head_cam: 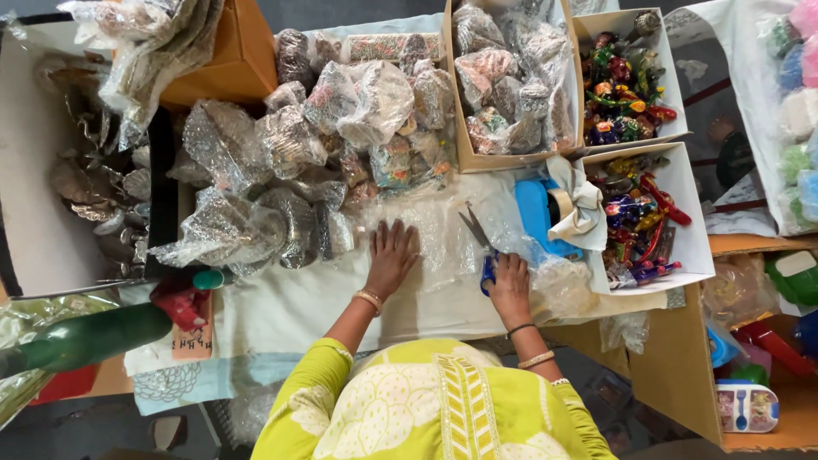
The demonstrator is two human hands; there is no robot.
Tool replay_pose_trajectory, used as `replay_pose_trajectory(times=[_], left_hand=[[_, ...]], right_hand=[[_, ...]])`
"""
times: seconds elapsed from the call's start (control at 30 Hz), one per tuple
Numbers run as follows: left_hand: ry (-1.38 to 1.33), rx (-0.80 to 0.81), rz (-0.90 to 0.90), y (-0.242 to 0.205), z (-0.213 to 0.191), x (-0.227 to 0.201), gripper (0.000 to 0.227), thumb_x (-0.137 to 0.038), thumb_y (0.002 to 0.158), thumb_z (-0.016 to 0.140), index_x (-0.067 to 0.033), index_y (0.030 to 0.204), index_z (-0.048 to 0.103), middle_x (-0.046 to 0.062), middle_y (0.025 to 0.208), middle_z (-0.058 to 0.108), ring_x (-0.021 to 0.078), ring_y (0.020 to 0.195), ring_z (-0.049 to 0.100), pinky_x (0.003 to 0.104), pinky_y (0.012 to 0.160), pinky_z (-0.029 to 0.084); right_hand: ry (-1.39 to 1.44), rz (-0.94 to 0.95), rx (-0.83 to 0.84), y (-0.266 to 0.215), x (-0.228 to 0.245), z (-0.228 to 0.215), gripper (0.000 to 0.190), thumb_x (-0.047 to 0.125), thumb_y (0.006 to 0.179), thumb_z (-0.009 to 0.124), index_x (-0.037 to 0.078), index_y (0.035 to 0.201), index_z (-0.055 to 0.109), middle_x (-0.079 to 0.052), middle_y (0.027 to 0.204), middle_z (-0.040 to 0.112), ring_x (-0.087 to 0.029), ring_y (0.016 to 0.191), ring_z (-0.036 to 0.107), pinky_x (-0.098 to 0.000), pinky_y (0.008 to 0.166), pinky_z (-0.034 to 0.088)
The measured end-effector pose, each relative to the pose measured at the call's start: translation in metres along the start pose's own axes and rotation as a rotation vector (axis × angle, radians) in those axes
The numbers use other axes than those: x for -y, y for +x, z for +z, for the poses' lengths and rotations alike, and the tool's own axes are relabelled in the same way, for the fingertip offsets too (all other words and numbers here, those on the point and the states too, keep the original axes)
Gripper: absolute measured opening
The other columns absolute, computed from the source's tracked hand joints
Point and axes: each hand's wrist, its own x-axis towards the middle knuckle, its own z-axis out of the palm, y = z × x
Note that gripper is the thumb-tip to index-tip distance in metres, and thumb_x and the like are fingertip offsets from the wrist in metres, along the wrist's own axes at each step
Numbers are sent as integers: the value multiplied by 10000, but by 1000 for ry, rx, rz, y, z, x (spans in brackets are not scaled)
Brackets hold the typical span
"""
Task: The person cuts a sheet of bubble wrap using scissors and wraps a small figurine in it. They then place the wrapped item into a box and pick up another figurine to wrap in the same manner.
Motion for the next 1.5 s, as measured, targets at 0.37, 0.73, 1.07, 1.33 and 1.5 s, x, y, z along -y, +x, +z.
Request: replay_pose_trajectory(times=[0.37, 0.73, 1.07, 1.33, 1.5], left_hand=[[-243, -57, -1, -57, -55, 15, 393, 1, 889, 610, -104, 1268, 628, 151, 1433, 547, 433, 1431, 391, 499, 1184, 372], [-144, 273, -25, -81, -62, -11, 299, -108, 996, 612, -123, 1291, 652, 76, 1030, 676, 275, 952, 651, 414, 855, 544], [83, 255, 283, -12, -27, -24, 739, -513, 854, 663, -218, 1487, 423, 188, 1587, 269, 524, 1471, 203, 727, 1123, 151], [230, 262, -285, -33, 4, -14, 816, -566, 994, 517, -118, 1621, 249, 254, 1670, 190, 535, 1474, 190, 724, 1155, 147], [115, 202, 186, -38, 6, -6, 751, -526, 994, 490, -173, 1632, 312, 236, 1678, 222, 496, 1570, 128, 649, 1255, 116]], right_hand=[[338, -240, 175, -12, 54, -5, 407, 124, 726, 811, 101, 1108, 673, -120, 991, 622, -332, 970, 619, -432, 837, 506], [662, -72, 11, 21, 33, 36, 130, -21, 881, 674, 44, 993, 673, -117, 935, 710, -254, 805, 731, -339, 722, 567], [646, -80, -119, 43, 49, 0, 181, -32, 931, 629, 48, 1089, 665, -125, 1049, 650, -271, 924, 686, -355, 764, 563], [157, -2, -99, -21, 14, -8, 238, 106, 864, 696, 75, 1097, 658, -139, 1092, 618, -369, 1086, 585, -472, 956, 479], [9, -62, -92, -27, 0, 14, 479, 103, 822, 714, 46, 1277, 574, -208, 1226, 561, -415, 1140, 525, -482, 984, 451]])
